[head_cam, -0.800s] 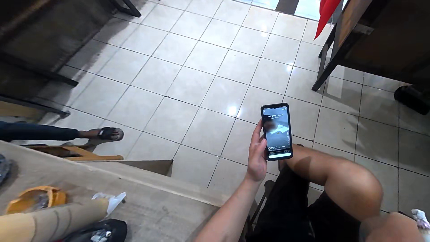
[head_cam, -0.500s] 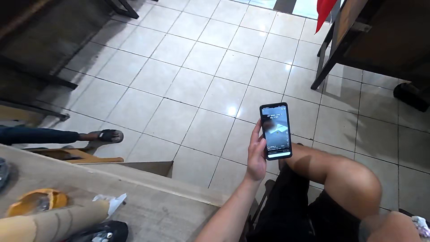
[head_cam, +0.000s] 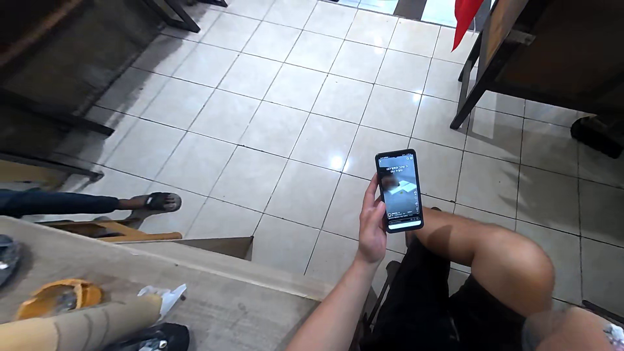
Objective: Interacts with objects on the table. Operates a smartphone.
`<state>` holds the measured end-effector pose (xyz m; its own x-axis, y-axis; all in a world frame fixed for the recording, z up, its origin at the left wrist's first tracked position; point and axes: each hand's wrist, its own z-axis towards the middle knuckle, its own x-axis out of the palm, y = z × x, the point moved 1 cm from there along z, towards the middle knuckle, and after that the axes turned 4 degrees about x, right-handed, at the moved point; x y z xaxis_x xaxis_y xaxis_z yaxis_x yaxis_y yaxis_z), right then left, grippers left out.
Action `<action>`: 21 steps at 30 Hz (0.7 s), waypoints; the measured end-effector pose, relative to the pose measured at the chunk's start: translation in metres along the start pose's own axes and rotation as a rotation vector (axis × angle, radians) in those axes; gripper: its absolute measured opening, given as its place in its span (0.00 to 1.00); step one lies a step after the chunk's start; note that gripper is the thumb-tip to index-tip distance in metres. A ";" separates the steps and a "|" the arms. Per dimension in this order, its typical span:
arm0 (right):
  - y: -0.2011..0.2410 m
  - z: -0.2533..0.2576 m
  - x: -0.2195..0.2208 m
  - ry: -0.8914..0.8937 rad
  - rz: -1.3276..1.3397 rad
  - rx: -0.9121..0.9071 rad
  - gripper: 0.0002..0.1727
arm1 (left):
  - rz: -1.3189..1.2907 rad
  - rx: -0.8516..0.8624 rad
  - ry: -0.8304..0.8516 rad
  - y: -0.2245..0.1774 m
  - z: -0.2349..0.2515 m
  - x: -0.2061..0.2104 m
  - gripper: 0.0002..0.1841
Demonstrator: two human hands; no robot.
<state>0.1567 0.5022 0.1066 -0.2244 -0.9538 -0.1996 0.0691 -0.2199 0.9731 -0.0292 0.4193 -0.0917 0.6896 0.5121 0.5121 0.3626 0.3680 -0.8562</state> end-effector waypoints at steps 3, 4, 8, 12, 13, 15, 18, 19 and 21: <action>0.008 0.006 0.004 -0.061 -0.188 0.102 0.21 | 0.005 -0.006 -0.002 -0.001 -0.001 0.000 0.36; 0.011 0.010 0.004 -0.105 -0.237 0.131 0.20 | 0.010 -0.002 -0.003 -0.001 -0.001 0.000 0.36; 0.019 0.021 0.008 -0.189 -0.363 0.230 0.19 | 0.003 0.008 -0.004 0.001 -0.001 0.001 0.35; 0.007 0.007 0.004 -0.145 -0.140 0.073 0.19 | 0.020 0.001 0.007 -0.001 0.000 0.001 0.34; 0.006 0.005 0.003 -0.139 -0.117 0.063 0.19 | 0.020 0.002 0.011 -0.001 0.000 0.001 0.34; 0.011 0.008 0.003 -0.141 -0.107 0.119 0.19 | 0.019 0.003 0.007 -0.001 0.000 0.002 0.34; 0.016 0.012 0.002 -0.135 -0.081 0.154 0.19 | 0.010 0.003 0.008 0.000 0.000 0.001 0.34; 0.017 0.012 0.002 -0.143 -0.094 0.155 0.19 | 0.006 0.001 0.013 0.000 0.000 0.000 0.34; 0.021 0.017 0.005 -0.233 -0.273 0.188 0.18 | 0.008 0.002 0.012 0.000 0.000 0.001 0.35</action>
<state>0.1405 0.4964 0.1283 -0.4257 -0.7891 -0.4429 -0.1976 -0.3966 0.8965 -0.0285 0.4192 -0.0910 0.7001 0.5056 0.5042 0.3555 0.3656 -0.8602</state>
